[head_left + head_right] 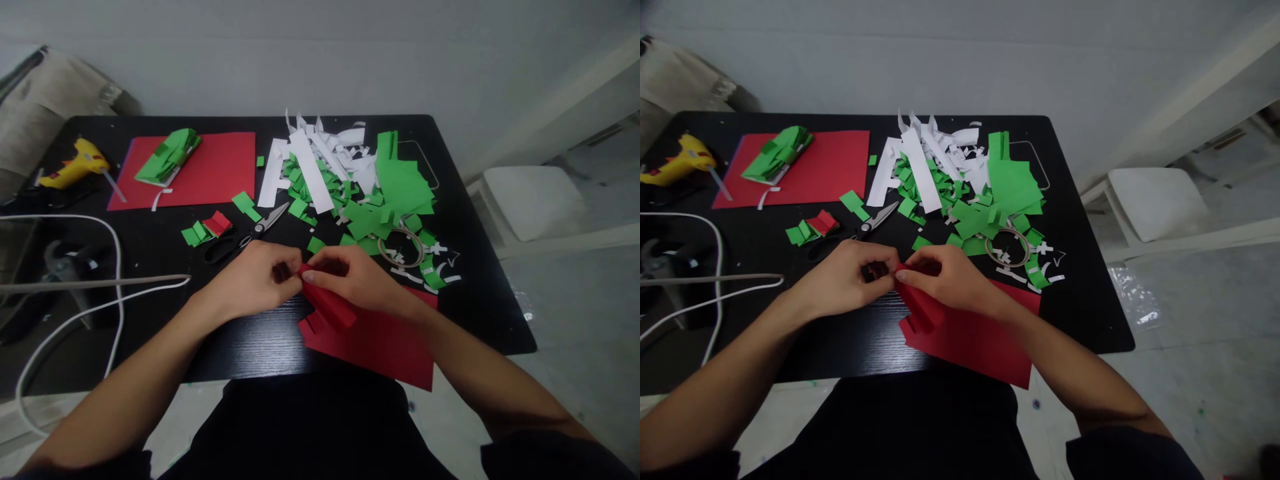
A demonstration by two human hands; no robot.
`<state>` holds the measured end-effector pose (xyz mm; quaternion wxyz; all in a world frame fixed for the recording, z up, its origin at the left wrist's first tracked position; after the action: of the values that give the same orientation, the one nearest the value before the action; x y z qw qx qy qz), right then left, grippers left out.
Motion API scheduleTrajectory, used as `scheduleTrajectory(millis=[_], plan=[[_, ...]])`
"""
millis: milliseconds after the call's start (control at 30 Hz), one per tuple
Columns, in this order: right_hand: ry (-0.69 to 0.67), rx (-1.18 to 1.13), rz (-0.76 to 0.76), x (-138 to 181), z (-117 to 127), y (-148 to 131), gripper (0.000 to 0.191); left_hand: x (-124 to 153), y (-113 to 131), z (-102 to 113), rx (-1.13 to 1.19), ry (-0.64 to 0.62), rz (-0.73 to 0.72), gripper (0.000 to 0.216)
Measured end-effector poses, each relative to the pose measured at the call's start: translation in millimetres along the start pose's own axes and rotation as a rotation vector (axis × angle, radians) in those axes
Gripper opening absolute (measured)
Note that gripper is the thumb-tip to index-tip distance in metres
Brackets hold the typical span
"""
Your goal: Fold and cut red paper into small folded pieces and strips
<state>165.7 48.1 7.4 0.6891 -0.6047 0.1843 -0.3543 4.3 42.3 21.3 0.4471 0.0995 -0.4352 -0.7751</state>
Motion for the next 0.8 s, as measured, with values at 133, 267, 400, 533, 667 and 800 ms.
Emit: scheduleTrajectory(millis=[133,267,400,533,667,800], plan=[[0.116,-0.062,0.038,-1,2,5,0.010,1,3,3,-0.012,0.120,0.008,0.011],[0.219,-0.074,0.072,-1,3,9,0.008,1,4,0,0.048,0.167,0.018,0.010],[0.294,-0.084,0.081,1,3,12,0.009,2,4,-4,0.145,0.194,0.058,0.017],[0.326,-0.086,0.121,3,3,11,0.011,4,5,-5,0.181,0.239,0.074,0.017],[0.342,-0.101,0.163,3,3,9,0.010,5,4,-4,0.193,0.271,0.061,0.012],[0.343,-0.102,0.175,3,3,8,0.011,5,0,-3,0.205,0.300,0.070,0.012]])
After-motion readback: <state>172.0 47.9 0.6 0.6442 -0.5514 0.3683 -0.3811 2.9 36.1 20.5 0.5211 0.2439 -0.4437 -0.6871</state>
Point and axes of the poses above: each hand's wrist, its own x-axis away from the middle knuckle, its own z-axis out of the back of the hand, y = z × x, the point moved 5 cm from there along -x, towards the middle knuckle, and after that the axes turned 10 degrees about -y, right-handed, at the moved point
